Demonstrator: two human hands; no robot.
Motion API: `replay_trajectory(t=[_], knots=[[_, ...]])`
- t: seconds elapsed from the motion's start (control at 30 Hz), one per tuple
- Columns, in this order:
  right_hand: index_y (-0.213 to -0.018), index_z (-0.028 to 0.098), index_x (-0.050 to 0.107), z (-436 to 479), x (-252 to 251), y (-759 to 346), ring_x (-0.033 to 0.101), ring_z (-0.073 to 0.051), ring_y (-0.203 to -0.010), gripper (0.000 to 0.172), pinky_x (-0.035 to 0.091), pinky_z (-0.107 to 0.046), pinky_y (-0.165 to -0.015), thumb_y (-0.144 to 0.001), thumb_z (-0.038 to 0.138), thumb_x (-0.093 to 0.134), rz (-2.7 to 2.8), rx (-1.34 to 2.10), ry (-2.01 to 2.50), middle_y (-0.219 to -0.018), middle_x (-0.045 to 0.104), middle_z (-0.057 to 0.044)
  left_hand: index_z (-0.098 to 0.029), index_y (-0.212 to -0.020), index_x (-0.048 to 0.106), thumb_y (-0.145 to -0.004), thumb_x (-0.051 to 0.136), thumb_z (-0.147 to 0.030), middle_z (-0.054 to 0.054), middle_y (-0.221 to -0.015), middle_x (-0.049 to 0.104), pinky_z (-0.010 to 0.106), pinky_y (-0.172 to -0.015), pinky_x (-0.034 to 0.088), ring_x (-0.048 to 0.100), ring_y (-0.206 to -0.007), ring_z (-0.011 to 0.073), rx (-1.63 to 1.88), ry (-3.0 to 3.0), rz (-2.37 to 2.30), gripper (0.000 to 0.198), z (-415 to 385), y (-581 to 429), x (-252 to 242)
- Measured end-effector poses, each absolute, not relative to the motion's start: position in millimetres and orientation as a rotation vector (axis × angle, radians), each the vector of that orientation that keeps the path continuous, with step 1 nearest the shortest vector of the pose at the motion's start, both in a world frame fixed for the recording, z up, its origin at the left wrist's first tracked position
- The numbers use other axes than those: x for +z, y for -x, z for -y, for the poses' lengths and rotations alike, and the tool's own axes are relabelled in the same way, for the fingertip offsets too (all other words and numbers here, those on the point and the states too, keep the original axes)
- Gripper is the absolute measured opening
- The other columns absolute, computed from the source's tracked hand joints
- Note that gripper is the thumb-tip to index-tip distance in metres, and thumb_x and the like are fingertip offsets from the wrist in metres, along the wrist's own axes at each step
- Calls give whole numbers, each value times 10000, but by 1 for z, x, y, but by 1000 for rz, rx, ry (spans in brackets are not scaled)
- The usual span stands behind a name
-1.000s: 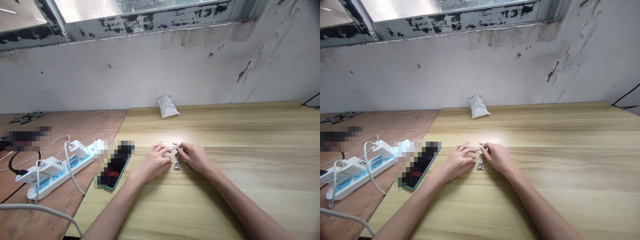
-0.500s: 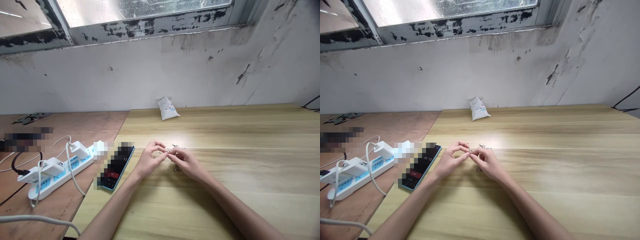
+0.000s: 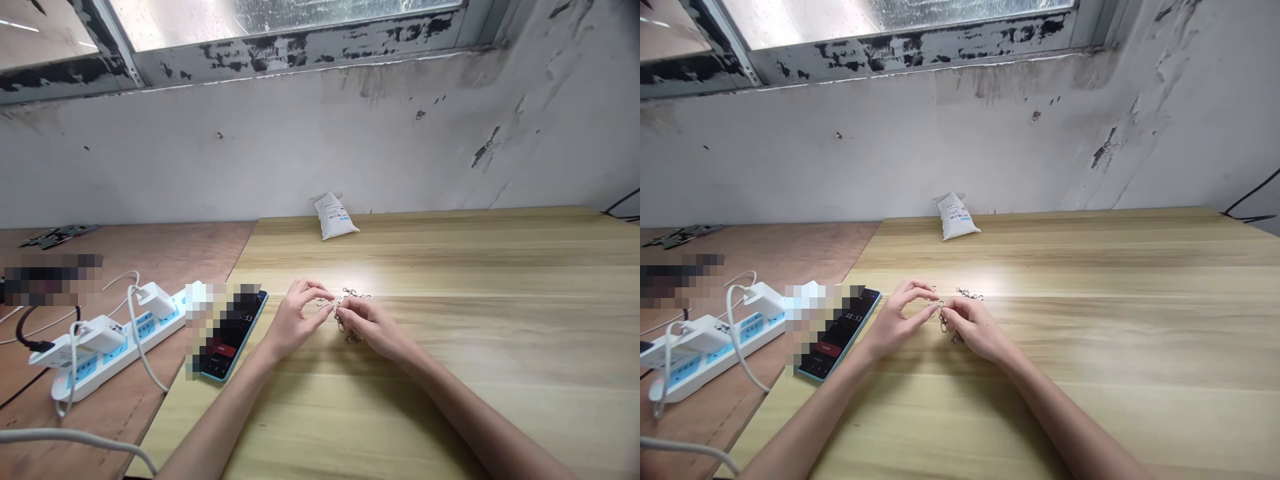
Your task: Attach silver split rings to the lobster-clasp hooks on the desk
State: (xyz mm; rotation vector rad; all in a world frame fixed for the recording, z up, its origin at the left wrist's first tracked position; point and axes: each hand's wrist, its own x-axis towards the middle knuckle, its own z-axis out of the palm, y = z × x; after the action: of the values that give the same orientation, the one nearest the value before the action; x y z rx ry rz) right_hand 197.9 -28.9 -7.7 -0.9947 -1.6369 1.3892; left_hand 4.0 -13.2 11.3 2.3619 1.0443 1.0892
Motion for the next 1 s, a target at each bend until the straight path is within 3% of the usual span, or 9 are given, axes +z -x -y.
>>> replay_trajectory(t=[0.13,0.3,0.63,1.0], knots=[[-712,173,524,29,-6,-199,338,-68,-469,378,288,-222,-483,-920,489,503,1575,1614,969,-560,453,53,-257,-999,702,-895,582,-166,52,-1020,636,342,-851,495,558,-984,191,1088,-2709,-933,183,11,-2,9],[-701,181,515,30,2,-202,338,-77,-458,350,290,-228,-511,-911,460,511,1474,1719,942,-473,430,67,-260,-1009,694,-880,588,-137,49,-1002,651,342,-848,507,559,-986,194,1111,-2877,-893,208,12,-3,11],[-684,176,532,30,4,-206,354,-79,-469,312,227,-239,-465,-884,416,516,1347,1873,934,-559,515,23,-233,-940,669,-821,606,-87,29,-964,675,333,-831,502,592,-967,191,1234,-2995,-838,198,16,-8,12],[-729,177,537,30,6,-206,326,-70,-468,304,235,-226,-483,-873,441,581,1435,1799,950,-518,457,57,-231,-840,672,-807,633,-132,30,-950,672,335,-820,479,577,-961,199,1296,-2840,-967,112,21,-11,15]])
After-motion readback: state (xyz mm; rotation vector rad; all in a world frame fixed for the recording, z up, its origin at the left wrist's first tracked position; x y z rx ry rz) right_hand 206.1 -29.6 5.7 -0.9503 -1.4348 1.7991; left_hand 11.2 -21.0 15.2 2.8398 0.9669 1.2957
